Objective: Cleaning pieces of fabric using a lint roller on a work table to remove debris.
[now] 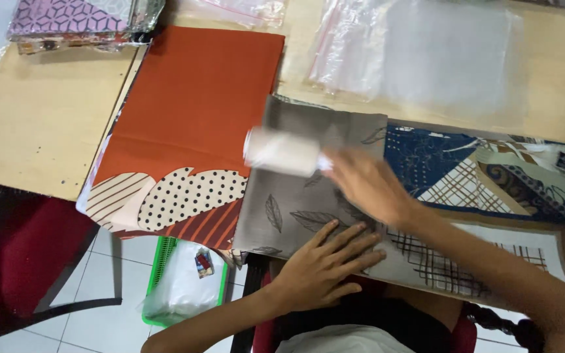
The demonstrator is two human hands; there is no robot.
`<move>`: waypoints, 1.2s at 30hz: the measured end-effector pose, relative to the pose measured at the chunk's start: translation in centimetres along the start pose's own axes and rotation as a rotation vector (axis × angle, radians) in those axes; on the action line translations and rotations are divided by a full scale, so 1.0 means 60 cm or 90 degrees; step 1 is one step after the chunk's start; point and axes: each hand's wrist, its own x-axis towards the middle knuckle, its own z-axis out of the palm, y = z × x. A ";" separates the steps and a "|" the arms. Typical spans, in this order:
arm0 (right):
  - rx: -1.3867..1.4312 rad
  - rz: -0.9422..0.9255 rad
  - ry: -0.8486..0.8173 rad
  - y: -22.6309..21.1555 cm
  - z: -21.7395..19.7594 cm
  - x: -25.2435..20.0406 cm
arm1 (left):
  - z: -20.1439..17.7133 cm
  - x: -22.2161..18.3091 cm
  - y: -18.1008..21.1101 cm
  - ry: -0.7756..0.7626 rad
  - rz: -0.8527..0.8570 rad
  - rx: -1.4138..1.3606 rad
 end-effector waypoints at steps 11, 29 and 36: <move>-0.213 -0.013 0.056 0.072 0.078 0.079 | -0.013 -0.005 -0.001 0.009 0.002 -0.063; -0.225 -0.028 0.055 0.122 0.061 0.047 | -0.051 -0.087 -0.111 0.033 -0.122 0.051; -0.232 0.020 0.127 0.159 0.066 0.058 | -0.060 -0.084 -0.110 0.024 -0.126 0.033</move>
